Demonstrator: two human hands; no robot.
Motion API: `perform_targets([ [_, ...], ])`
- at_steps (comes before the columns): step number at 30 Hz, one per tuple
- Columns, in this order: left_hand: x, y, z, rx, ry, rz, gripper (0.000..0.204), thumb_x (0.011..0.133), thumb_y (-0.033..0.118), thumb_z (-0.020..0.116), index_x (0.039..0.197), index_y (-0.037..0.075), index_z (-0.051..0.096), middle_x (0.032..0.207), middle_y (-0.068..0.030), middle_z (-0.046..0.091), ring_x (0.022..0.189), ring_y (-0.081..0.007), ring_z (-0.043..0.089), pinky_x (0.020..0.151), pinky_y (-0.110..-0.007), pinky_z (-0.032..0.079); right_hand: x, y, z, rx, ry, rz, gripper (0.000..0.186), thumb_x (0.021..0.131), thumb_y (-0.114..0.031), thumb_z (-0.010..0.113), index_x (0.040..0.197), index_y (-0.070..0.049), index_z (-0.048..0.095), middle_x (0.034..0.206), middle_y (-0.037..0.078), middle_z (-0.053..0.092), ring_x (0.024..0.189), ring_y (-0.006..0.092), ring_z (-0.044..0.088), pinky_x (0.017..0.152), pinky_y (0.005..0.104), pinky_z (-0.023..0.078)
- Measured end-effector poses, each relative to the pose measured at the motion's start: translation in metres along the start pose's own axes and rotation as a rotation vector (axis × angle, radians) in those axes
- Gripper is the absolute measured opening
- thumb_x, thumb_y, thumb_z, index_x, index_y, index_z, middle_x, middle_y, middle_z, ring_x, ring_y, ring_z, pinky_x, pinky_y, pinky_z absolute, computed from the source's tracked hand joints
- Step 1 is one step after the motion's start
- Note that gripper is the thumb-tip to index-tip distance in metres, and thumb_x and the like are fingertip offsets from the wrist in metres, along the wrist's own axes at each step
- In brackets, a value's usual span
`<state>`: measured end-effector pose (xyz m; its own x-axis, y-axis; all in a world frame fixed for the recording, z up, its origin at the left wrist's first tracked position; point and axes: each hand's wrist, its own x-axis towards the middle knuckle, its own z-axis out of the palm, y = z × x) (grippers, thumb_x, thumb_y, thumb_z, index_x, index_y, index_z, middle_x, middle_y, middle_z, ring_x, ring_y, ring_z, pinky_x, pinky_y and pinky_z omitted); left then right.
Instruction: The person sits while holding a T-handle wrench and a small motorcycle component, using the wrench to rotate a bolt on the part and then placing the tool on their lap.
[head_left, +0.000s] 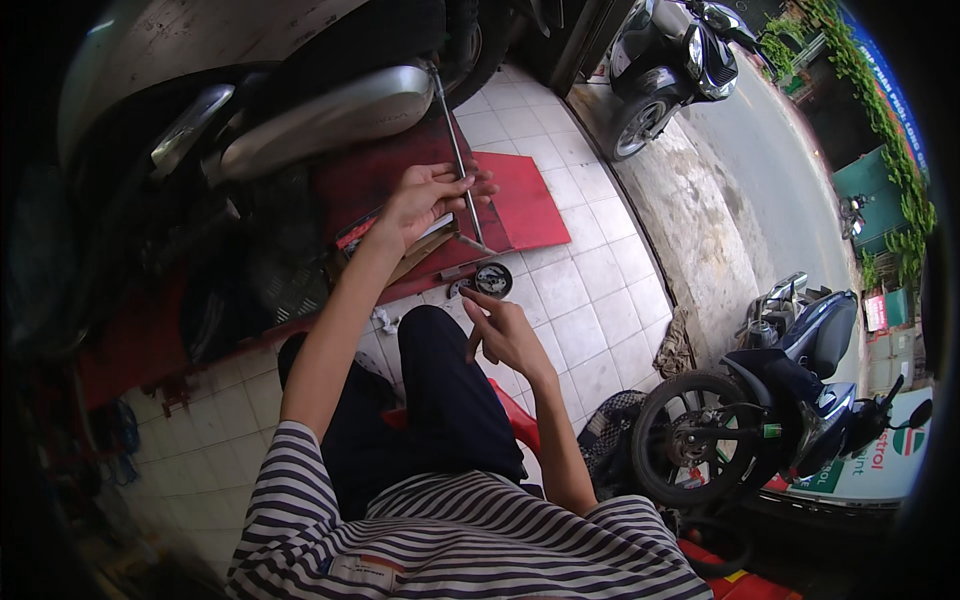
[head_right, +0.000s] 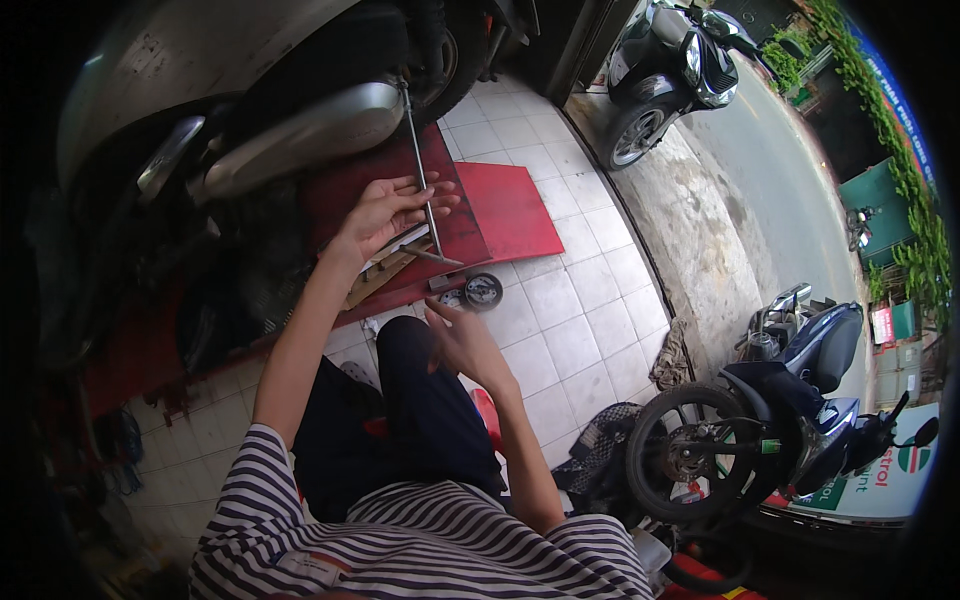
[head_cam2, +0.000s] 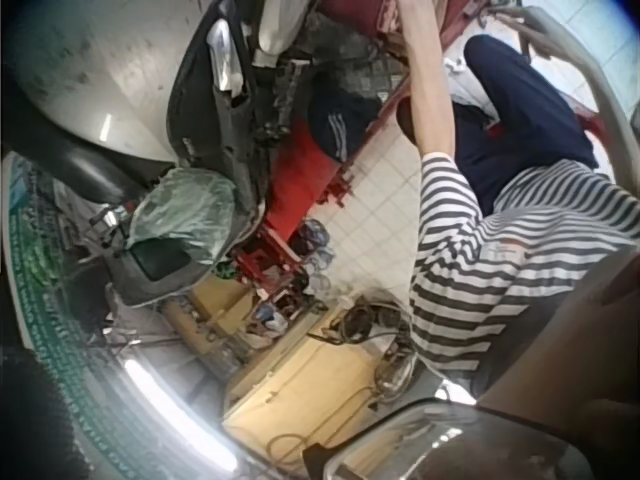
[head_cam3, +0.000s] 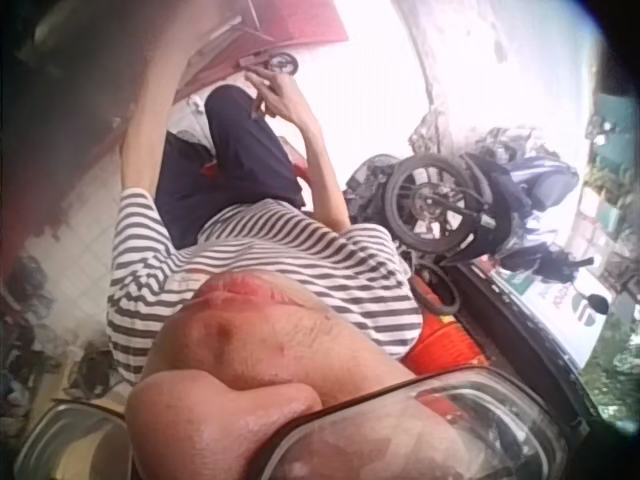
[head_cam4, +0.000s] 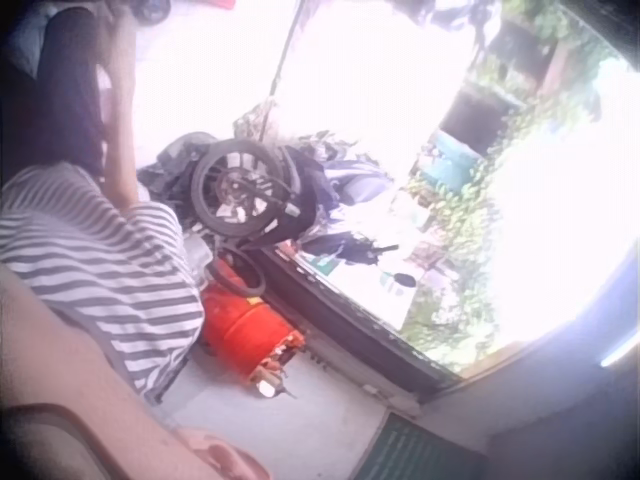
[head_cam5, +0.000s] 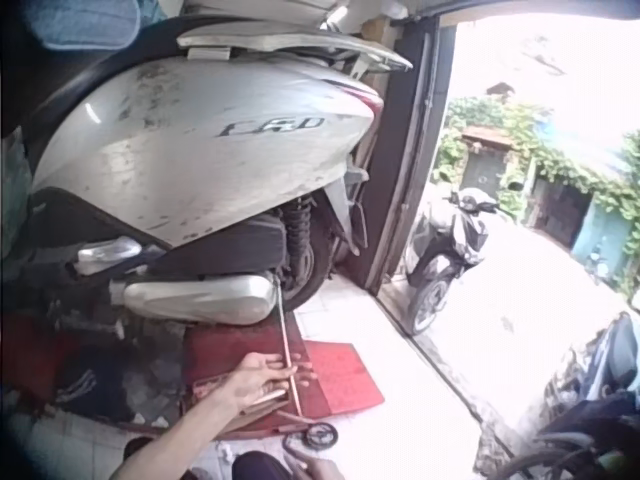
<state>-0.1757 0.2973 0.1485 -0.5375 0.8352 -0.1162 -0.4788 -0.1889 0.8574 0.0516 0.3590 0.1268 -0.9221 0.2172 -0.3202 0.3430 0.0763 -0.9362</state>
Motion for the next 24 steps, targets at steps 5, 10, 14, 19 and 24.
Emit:
perform_targets([
  [5, -0.025, -0.009, -0.002, 0.026, -0.017, 0.005, 0.028, 0.099, -0.001, 0.051, 0.125, -0.01, 0.049, 0.121, -0.0237, 0.063, 0.108, -0.0318, 0.068, 0.09, -0.035, 0.061, -0.016, -0.004, -0.061, -0.057, 0.308, -0.035, 0.042, 0.107, -0.034, 0.045, 0.122, -0.001, 0.066, 0.05, 0.002, 0.054, 0.039, 0.0034, 0.038, 0.04, 0.0238, 0.029],
  [10, -0.088, -0.031, 0.002, 0.038, 0.034, -0.015, 0.027, 0.099, 0.004, 0.053, 0.124, -0.006, 0.052, 0.117, -0.0207, 0.066, 0.099, -0.0288, 0.071, 0.082, -0.033, 0.062, 0.061, -0.045, -0.083, -0.076, 0.475, -0.302, 0.039, 0.106, -0.037, 0.047, 0.106, -0.003, 0.067, 0.063, -0.001, 0.054, 0.052, 0.0032, 0.044, 0.048, 0.0217, 0.031],
  [14, -0.151, -0.047, 0.004, 0.065, 0.085, -0.045, 0.03, 0.098, 0.009, 0.058, 0.124, -0.004, 0.053, 0.112, -0.0193, 0.069, 0.094, -0.0273, 0.073, 0.079, -0.031, 0.061, 0.181, -0.086, -0.074, -0.316, 0.37, -0.425, 0.047, 0.105, -0.044, 0.044, 0.106, -0.002, 0.066, 0.076, 0.004, 0.066, 0.055, 0.0103, 0.054, 0.058, 0.0258, 0.043],
  [19, -0.216, -0.057, -0.001, -0.019, 0.149, -0.058, 0.028, 0.099, 0.006, 0.056, 0.125, -0.006, 0.051, 0.111, -0.0205, 0.068, 0.094, -0.0295, 0.072, 0.081, -0.034, 0.061, 0.288, -0.12, -0.067, -0.672, 0.556, -0.316, 0.062, 0.099, -0.06, 0.043, 0.105, -0.004, 0.068, 0.086, 0.007, 0.074, 0.067, 0.0174, 0.07, 0.068, 0.034, 0.052],
  [24, -0.26, -0.062, -0.02, -0.031, 0.275, -0.063, 0.029, 0.099, 0.004, 0.055, 0.125, -0.007, 0.05, 0.111, -0.0219, 0.068, 0.096, -0.03, 0.072, 0.082, -0.035, 0.061, 0.302, -0.132, -0.046, -0.77, 0.736, -0.377, 0.048, 0.093, -0.054, 0.054, 0.099, -0.011, 0.074, 0.084, 0.01, 0.075, 0.08, 0.0272, 0.072, 0.076, 0.0418, 0.054],
])
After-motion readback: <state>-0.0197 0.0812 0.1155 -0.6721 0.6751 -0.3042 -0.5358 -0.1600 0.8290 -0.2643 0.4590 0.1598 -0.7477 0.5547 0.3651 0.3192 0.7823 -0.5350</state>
